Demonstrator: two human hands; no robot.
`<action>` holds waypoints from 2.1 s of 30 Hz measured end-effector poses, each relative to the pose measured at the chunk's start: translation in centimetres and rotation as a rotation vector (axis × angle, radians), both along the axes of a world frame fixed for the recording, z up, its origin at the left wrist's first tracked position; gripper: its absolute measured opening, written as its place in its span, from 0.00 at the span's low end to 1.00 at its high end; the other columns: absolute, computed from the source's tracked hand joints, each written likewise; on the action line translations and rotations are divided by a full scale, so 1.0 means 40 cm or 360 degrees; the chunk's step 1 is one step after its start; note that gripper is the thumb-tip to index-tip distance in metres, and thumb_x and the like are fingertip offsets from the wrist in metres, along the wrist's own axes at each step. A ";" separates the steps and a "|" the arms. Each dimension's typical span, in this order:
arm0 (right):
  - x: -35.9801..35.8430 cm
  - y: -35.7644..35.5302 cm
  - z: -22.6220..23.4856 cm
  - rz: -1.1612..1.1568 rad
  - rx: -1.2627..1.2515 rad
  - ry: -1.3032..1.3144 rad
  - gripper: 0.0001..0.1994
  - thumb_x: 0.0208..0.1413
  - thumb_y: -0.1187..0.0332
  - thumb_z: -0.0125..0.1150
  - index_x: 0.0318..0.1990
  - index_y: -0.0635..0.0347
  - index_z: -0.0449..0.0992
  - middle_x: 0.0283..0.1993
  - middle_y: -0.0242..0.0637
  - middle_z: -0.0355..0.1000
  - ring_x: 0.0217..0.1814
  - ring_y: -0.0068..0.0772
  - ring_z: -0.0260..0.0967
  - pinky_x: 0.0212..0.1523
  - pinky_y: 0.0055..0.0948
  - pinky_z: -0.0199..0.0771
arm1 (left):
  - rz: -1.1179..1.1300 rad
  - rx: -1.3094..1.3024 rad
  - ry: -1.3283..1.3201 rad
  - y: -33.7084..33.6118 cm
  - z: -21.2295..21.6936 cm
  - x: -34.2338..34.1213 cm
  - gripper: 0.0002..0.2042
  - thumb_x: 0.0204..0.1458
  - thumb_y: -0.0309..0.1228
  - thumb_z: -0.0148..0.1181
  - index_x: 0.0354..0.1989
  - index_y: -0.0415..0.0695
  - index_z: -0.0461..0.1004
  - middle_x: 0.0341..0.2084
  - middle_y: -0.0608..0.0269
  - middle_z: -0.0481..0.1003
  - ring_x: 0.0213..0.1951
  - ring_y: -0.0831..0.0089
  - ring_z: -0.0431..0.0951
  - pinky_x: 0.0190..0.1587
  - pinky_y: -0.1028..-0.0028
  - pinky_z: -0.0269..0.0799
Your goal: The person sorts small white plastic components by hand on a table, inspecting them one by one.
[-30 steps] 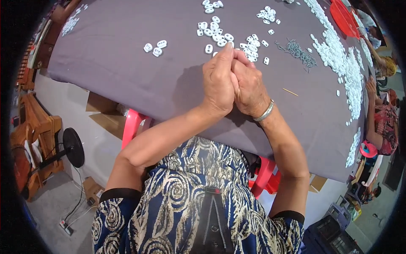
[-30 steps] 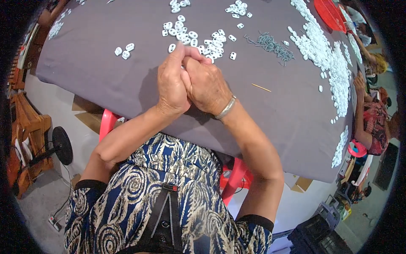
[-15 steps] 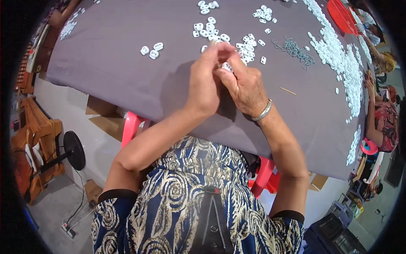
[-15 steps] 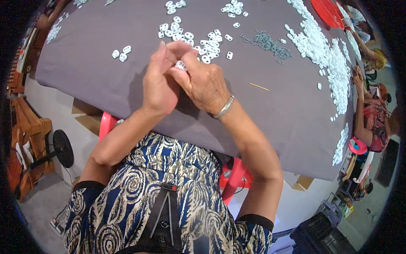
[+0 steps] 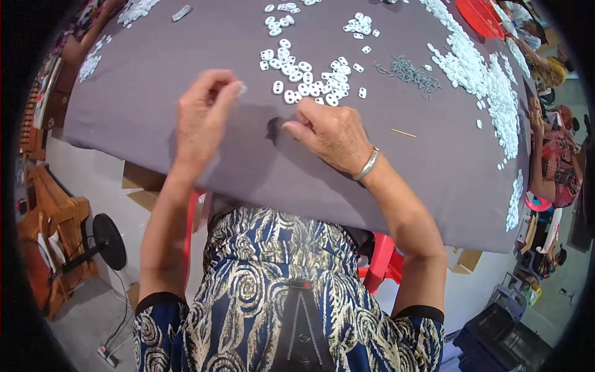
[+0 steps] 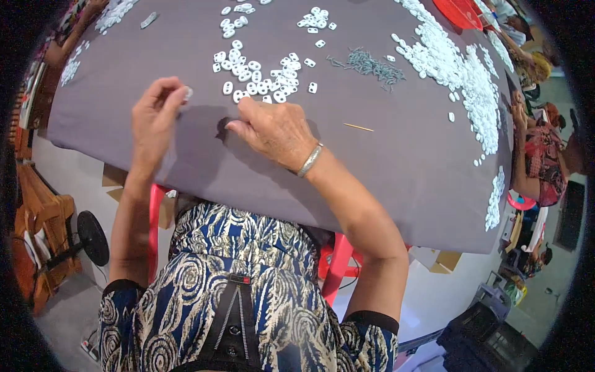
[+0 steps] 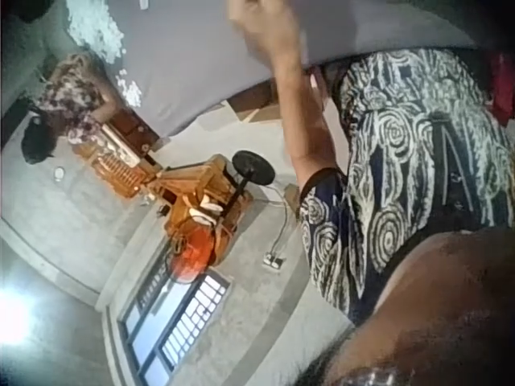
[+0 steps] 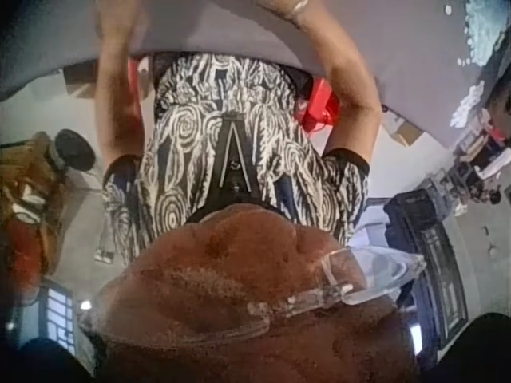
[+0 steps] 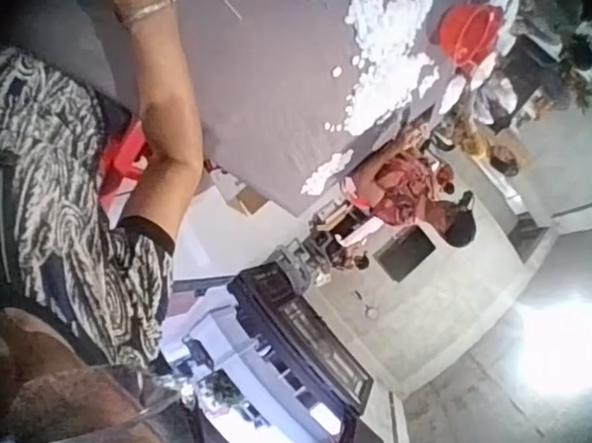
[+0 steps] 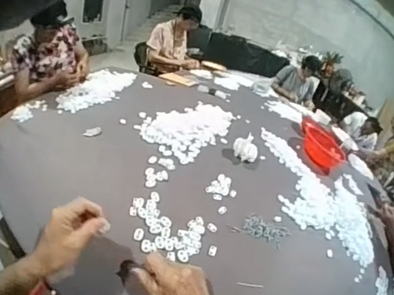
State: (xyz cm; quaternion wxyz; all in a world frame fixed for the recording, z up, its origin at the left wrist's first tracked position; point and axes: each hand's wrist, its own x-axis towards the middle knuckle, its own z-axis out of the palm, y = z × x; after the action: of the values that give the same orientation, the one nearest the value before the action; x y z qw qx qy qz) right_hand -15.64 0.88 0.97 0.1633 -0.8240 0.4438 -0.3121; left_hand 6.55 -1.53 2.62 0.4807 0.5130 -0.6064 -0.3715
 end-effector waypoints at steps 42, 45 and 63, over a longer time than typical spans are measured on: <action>0.010 0.002 -0.010 -0.0049 -0.0066 0.0259 0.11 0.52 0.65 0.63 0.25 0.56 0.67 0.19 0.34 0.67 0.20 0.39 0.68 0.21 0.36 0.65 | -0.0314 -0.2848 0.1144 0.327 0.317 -0.116 0.18 0.58 0.26 0.49 0.57 0.36 0.66 0.55 0.57 0.66 0.54 0.64 0.67 0.57 0.64 0.66; 0.011 0.004 -0.005 -0.0051 -0.0035 0.0266 0.11 0.51 0.65 0.63 0.26 0.56 0.67 0.19 0.34 0.67 0.20 0.39 0.68 0.21 0.36 0.65 | -0.0359 -0.2858 0.1225 0.343 0.327 -0.113 0.18 0.58 0.26 0.49 0.57 0.36 0.66 0.57 0.53 0.64 0.57 0.60 0.66 0.60 0.59 0.63; 0.007 0.003 -0.025 -0.0061 -0.0007 0.0382 0.09 0.54 0.62 0.60 0.30 0.55 0.68 0.22 0.36 0.71 0.24 0.43 0.72 0.23 0.41 0.68 | -0.0355 -0.1248 -0.0550 0.036 0.057 -0.091 0.13 0.47 0.22 0.49 0.42 0.36 0.73 0.38 0.46 0.73 0.42 0.49 0.74 0.45 0.58 0.70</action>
State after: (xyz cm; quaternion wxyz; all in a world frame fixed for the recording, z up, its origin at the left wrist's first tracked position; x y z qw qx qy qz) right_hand -15.37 1.01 -0.03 0.1013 -0.8472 0.4751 -0.2153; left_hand 2.92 -0.08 4.92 0.4876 0.2779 -0.8246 -0.0718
